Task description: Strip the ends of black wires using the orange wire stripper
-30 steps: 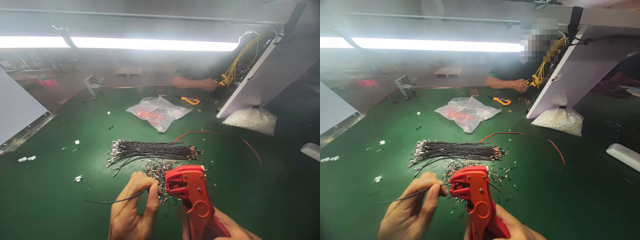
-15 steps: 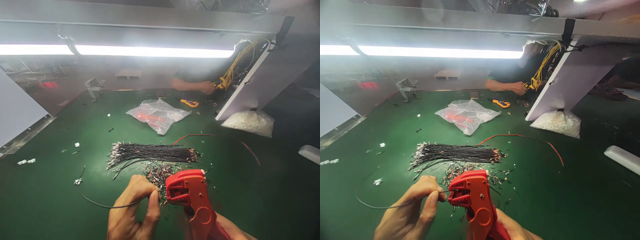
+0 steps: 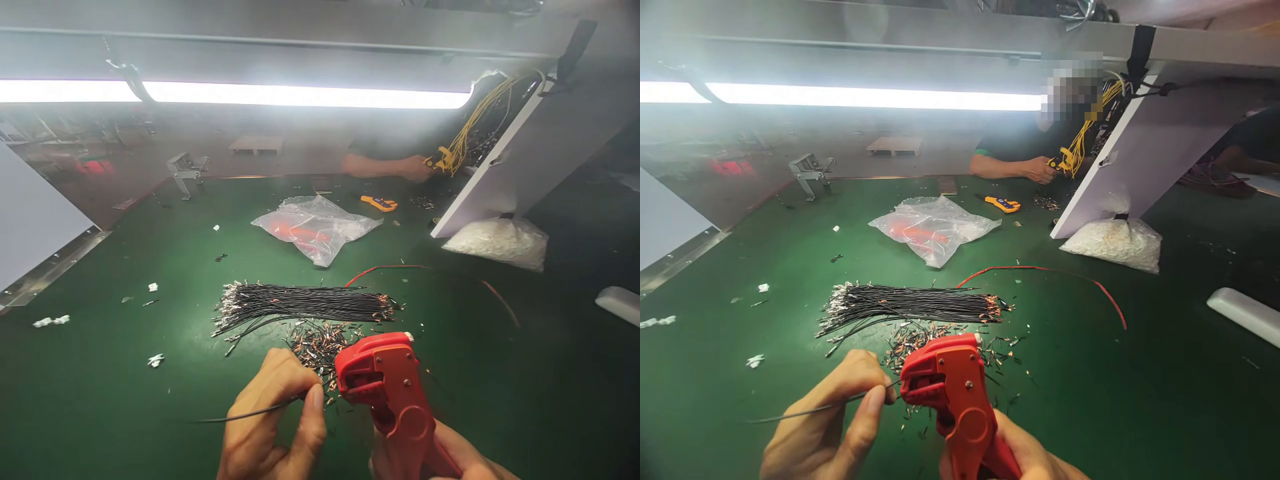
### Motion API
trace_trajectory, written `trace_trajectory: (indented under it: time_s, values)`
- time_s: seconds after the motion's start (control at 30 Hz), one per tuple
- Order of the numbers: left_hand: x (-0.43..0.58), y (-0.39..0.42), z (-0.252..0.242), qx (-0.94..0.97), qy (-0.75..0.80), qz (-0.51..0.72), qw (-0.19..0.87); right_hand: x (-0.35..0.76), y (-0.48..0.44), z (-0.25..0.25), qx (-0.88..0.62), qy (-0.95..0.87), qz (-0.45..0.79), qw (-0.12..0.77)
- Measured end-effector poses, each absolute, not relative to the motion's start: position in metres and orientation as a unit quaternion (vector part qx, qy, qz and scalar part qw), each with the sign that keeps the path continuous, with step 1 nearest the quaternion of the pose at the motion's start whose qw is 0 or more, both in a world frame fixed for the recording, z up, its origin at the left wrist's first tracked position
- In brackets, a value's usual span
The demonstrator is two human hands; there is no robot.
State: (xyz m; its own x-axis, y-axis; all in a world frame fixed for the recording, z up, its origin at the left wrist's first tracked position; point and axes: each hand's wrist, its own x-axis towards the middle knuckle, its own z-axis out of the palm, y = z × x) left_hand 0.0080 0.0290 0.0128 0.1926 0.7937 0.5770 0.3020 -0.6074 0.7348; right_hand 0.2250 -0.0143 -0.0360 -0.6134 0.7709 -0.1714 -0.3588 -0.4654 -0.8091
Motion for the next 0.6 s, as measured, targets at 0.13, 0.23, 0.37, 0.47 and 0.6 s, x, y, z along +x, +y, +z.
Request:
trace_trajectory:
  time_s: [0.13,0.23,0.37,0.47,0.6]
  values:
    - [0.010,0.028,0.013,0.718,0.386,0.530,0.232,0.226,-0.009,-0.043,-0.209,-0.414,0.805,0.370]
    - [0.006,0.029,0.014,0.753,0.370,0.495,0.224,0.227,-0.010,-0.047,-0.246,-0.416,0.795,0.367]
    - [0.009,0.027,0.010,0.714,0.389,0.531,0.239,0.226,-0.013,-0.047,-0.278,-0.422,0.788,0.352]
    - [0.016,0.024,0.010,0.669,0.406,0.551,0.288,0.225,-0.013,-0.043,-0.283,-0.396,0.794,0.364]
    - [0.022,0.021,0.018,0.619,0.455,0.537,0.348,0.225,-0.010,-0.040,-0.249,-0.390,0.820,0.336]
